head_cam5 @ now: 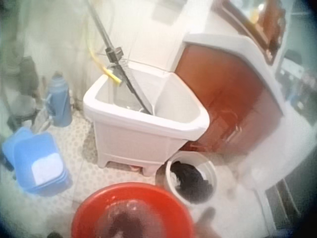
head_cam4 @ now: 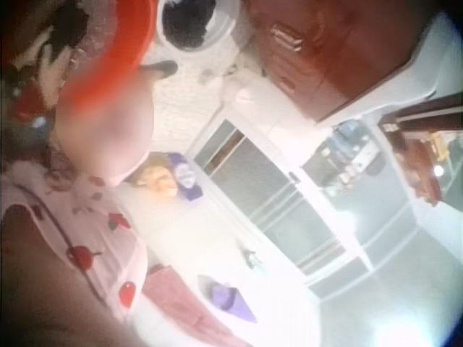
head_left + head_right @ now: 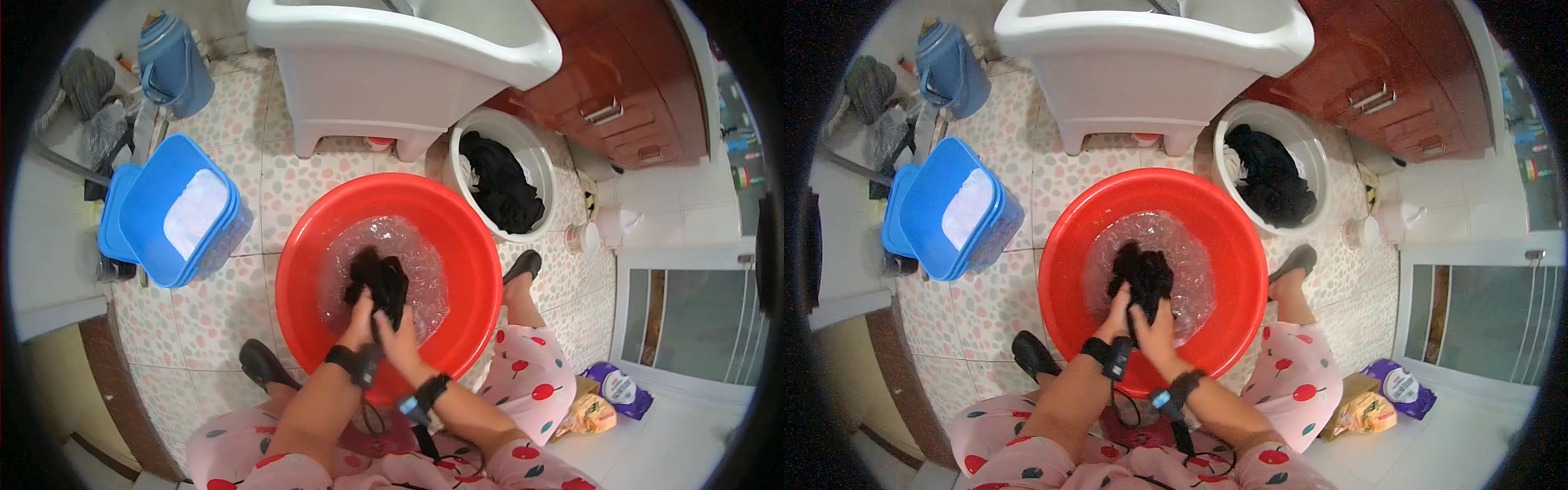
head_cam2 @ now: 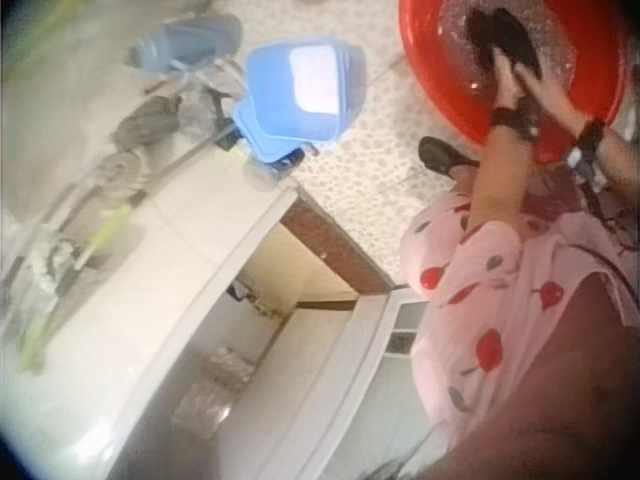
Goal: The person washes black clothes by hand in a red basin, adds detergent powder from a blue bin, and continues scrubbing and squeezing the garments in the soapy water.
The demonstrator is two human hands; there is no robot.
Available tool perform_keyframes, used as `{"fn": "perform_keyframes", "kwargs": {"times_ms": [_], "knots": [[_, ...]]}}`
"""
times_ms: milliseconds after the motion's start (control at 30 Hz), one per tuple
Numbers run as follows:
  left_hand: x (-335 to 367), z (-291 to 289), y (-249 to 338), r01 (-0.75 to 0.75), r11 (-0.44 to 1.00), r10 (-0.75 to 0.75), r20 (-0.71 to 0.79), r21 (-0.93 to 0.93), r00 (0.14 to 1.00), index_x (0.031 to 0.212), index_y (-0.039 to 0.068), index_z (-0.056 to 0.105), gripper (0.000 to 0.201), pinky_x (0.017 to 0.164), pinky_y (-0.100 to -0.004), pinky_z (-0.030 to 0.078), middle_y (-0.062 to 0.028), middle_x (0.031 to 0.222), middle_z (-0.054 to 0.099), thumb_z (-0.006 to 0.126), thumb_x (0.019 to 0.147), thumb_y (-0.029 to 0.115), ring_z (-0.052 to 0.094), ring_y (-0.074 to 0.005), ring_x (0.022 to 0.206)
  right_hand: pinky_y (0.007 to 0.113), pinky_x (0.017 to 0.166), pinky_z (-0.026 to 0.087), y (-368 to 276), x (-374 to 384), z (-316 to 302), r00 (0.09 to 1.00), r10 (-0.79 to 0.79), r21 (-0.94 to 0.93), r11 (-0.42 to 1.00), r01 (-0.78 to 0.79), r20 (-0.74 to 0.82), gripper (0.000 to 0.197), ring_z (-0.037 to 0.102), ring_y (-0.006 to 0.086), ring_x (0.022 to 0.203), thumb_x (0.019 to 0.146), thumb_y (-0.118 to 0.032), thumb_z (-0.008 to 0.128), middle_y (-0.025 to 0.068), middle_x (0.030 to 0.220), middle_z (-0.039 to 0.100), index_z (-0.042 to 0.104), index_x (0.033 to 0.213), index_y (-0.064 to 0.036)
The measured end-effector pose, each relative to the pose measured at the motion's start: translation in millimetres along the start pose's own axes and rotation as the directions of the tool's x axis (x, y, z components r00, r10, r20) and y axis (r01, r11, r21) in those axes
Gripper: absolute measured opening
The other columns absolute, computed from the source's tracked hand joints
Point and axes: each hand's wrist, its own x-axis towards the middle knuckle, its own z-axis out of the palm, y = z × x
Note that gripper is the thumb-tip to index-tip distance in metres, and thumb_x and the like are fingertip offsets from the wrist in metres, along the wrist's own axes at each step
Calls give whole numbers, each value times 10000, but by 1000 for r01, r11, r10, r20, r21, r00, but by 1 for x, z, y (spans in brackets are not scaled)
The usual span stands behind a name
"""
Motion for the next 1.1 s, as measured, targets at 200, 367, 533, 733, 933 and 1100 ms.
{"fn": "perform_keyframes", "kwargs": {"times_ms": [200, 367, 533, 733, 933, 1100], "knots": [[2, 41, -21, 5, 997, -13, -105, -74, 994, 1179, 51, 541, 390, 992, -399, 365, -111, 1155, 582, 482, 932, 346, 544, -247, 1049, 455, 717, 465, 31, 69, -32, 954, 259, -108, 955, -277, -153, 206, 610, 398, 860, 842, -112, 522, 256, 892, 626, 576, 987, 24], [5, -16, 7, 82, 988, -62, 149, -128, 987, 1130, 47, 565, 502, 859, -420, 472, -133, 1079, 601, 347, 938, 457, 579, -262, 979, 452, 840, 435, -12, -1, 8, 962, -274, -224, 937, 268, 5, 470, 571, 438, 955, 870, -335, 561, 268, 1016, 595, 502, 1148, 40], [-14, 73, -20, 98, 995, -94, -154, 19, 983, 1223, 68, 504, 412, 1021, -418, 329, -47, 1220, 535, 499, 925, 353, 464, -218, 1148, 485, 732, 453, 55, 79, -43, 969, 175, -251, 944, -215, -173, 302, 574, 457, 872, 840, -221, 552, 305, 930, 600, 564, 964, 54], [-4, 20, 16, 142, 981, -125, 123, -136, 984, 1029, 50, 598, 493, 772, -323, 500, -73, 931, 622, 483, 893, 509, 600, -198, 831, 412, 865, 435, 16, 1, 1, 993, -74, -65, 996, 68, -93, 358, 565, 370, 1014, 793, -84, 543, 264, 1025, 591, 515, 1125, 45], [1, 47, -33, 136, 972, -112, -130, 192, 985, 1105, 57, 580, 345, 850, -358, 456, -60, 1014, 630, 520, 903, 331, 592, -207, 900, 423, 755, 474, 76, 78, -36, 917, 279, -92, 944, -316, -287, 306, 606, 386, 882, 819, -87, 536, 246, 975, 618, 511, 1098, 37], [-7, 46, 13, 115, 990, -105, -122, 80, 987, 917, 98, 623, 417, 687, -306, 490, -44, 793, 595, 534, 868, 503, 585, -160, 725, 380, 959, 372, 43, 7, -4, 996, 15, -129, 991, -26, -84, 410, 516, 325, 1069, 859, -105, 522, 217, 1122, 543, 441, 1231, 48]]}}
